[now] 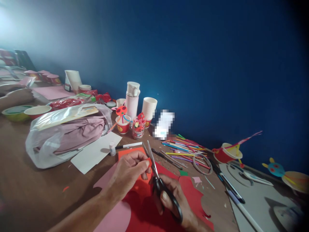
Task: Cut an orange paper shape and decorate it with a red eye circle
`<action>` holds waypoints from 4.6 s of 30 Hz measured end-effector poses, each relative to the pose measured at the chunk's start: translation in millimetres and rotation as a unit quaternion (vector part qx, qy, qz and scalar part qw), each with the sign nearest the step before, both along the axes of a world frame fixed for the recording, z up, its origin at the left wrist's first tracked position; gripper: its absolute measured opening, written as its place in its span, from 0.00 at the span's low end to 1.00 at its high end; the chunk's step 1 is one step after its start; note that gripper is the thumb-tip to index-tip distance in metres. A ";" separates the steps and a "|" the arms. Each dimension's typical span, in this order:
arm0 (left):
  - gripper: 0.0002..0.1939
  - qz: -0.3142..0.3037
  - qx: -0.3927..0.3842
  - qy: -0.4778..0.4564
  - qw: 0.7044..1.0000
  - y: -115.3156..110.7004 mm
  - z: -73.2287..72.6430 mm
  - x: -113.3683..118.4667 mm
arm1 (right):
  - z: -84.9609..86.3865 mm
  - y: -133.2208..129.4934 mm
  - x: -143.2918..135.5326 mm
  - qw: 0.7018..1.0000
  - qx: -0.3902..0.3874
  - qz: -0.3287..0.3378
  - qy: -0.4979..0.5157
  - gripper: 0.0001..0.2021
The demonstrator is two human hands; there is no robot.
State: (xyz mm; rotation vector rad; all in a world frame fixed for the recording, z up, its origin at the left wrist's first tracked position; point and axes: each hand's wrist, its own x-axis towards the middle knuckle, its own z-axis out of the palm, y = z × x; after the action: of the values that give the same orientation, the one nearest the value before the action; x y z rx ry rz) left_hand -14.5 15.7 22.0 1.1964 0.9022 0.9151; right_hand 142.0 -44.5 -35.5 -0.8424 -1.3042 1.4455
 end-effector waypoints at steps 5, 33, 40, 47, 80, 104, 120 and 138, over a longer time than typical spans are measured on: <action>0.08 -0.003 -0.005 -0.007 1.000 -0.7 -0.6 -0.9 | 0.7 3.9 2.6 0.999 0.002 0.027 0.028 0.24; 0.07 0.000 -0.023 0.046 0.999 0.3 6.7 1.7 | 4.6 -0.4 3.0 0.997 0.006 0.001 -0.070 0.23; 0.07 -0.001 -0.030 0.029 0.999 -0.9 7.9 1.9 | -2.4 -1.1 5.8 0.996 0.014 0.004 -0.089 0.22; 0.07 -0.011 -0.057 0.006 0.998 -1.0 5.0 2.1 | 1.0 -1.0 5.5 0.994 0.028 -0.002 -0.107 0.21; 0.06 -0.013 -0.072 -0.033 0.997 4.0 -1.3 0.5 | 3.5 0.2 6.9 0.987 0.042 -0.021 -0.153 0.16; 0.07 -0.022 -0.060 -0.015 0.998 6.9 -1.8 -1.9 | 11.2 0.9 3.7 0.987 0.020 -0.051 -0.152 0.18; 0.06 -0.032 -0.075 -0.030 0.996 10.0 -3.2 -4.2 | 9.0 1.2 5.7 0.985 -0.003 -0.073 -0.155 0.22; 0.04 -0.040 -0.085 -0.024 0.995 14.4 -8.1 -5.8 | 18.9 4.5 22.6 0.973 -0.004 -0.018 -0.229 0.13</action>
State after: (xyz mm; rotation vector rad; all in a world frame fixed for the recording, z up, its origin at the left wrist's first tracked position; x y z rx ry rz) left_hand -20.3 30.2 13.9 1.0520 0.8706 0.7837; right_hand 164.6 -40.1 -16.6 -1.2496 -1.6118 1.2697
